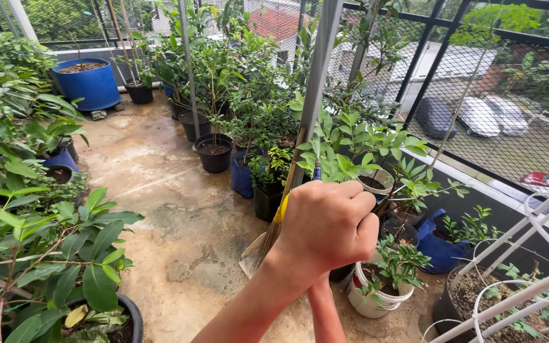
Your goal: Watering several potted plants in a balcony garden using a manual pressure sprayer.
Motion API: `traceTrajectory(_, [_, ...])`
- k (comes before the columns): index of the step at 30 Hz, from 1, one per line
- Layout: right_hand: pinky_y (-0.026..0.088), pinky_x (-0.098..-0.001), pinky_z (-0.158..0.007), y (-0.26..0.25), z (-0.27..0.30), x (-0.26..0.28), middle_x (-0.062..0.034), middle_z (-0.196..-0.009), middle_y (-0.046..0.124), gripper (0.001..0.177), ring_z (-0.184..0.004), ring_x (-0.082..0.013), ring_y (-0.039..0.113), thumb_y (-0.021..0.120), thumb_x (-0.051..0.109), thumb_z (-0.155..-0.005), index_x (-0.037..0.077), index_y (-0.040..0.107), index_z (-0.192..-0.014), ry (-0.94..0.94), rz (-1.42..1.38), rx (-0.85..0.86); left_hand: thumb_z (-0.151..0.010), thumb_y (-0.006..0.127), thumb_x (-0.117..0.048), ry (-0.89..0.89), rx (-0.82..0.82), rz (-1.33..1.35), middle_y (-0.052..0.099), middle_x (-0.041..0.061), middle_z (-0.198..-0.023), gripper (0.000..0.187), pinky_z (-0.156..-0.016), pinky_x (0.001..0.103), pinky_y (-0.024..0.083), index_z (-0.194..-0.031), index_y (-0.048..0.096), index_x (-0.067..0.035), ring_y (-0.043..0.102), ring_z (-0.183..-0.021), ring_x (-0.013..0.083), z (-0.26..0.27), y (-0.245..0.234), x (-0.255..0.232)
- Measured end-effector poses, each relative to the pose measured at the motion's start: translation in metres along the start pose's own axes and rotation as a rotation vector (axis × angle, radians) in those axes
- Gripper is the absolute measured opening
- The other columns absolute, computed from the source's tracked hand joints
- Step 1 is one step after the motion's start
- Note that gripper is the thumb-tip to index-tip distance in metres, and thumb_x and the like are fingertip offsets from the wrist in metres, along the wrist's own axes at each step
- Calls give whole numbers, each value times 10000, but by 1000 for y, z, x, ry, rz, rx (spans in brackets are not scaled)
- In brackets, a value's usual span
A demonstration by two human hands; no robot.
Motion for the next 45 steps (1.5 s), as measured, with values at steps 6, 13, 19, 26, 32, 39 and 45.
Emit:
traceTrajectory(6, [466,-358,-1031,-1,2,5,-68,-1374,552,630,-1237,-187,532,800,237,-870,16,508,-1383,6,15,-13,-760,619,-125,-22,16,3,545,62,-647,136,-558,421,458,-648,557,-80,573,-574,307,-1,-7,1])
traceTrajectory(13, [464,-358,-1033,6,5,13,-64,-1381,543,637,-1242,-187,525,801,238,-873,19,501,-1390,18,18,4,-792,636,-151,-23,-17,-34,550,69,-662,177,-562,418,471,-651,551,-86,579,-584,310,4,-15,9])
traceTrajectory(19, [480,-350,-1005,12,-3,23,-63,-1330,592,582,-1202,-179,565,801,244,-851,28,555,-1332,-40,62,6,-816,620,-152,-70,-44,-85,564,60,-673,190,-556,411,481,-649,547,-98,610,-594,288,15,-12,21])
traceTrajectory(26, [523,-335,-935,17,4,38,-49,-1180,683,447,-1082,-160,638,796,218,-828,21,648,-1202,-99,12,11,-798,615,-147,-152,-84,-126,563,79,-664,193,-561,424,485,-629,539,-92,601,-586,306,41,8,50])
traceTrajectory(32, [531,-294,-823,39,6,54,-27,-1017,719,295,-936,-108,634,762,125,-823,-29,685,-1063,-17,-162,41,-816,610,-159,-237,-6,-186,613,93,-684,191,-538,449,497,-641,592,-85,631,-580,328,56,24,78])
traceTrajectory(39, [476,-277,-613,60,8,18,23,-777,662,130,-708,-59,552,758,72,-839,-27,676,-854,75,-136,66,-794,608,-180,-269,29,-260,645,91,-690,194,-526,449,518,-622,631,-93,650,-577,331,55,7,98])
traceTrajectory(45, [479,-279,-585,51,4,23,30,-736,681,118,-681,-55,561,749,73,-819,-23,680,-823,104,-118,63,-788,607,-171,-268,40,-253,642,79,-676,190,-517,435,512,-618,626,-90,647,-562,316,41,6,88])
Point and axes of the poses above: each hand's wrist, its own z-axis away from the middle knuckle, its own y-axis out of the palm, x = y × z, the point moved 6 cm from there along -z, towards the middle knuckle
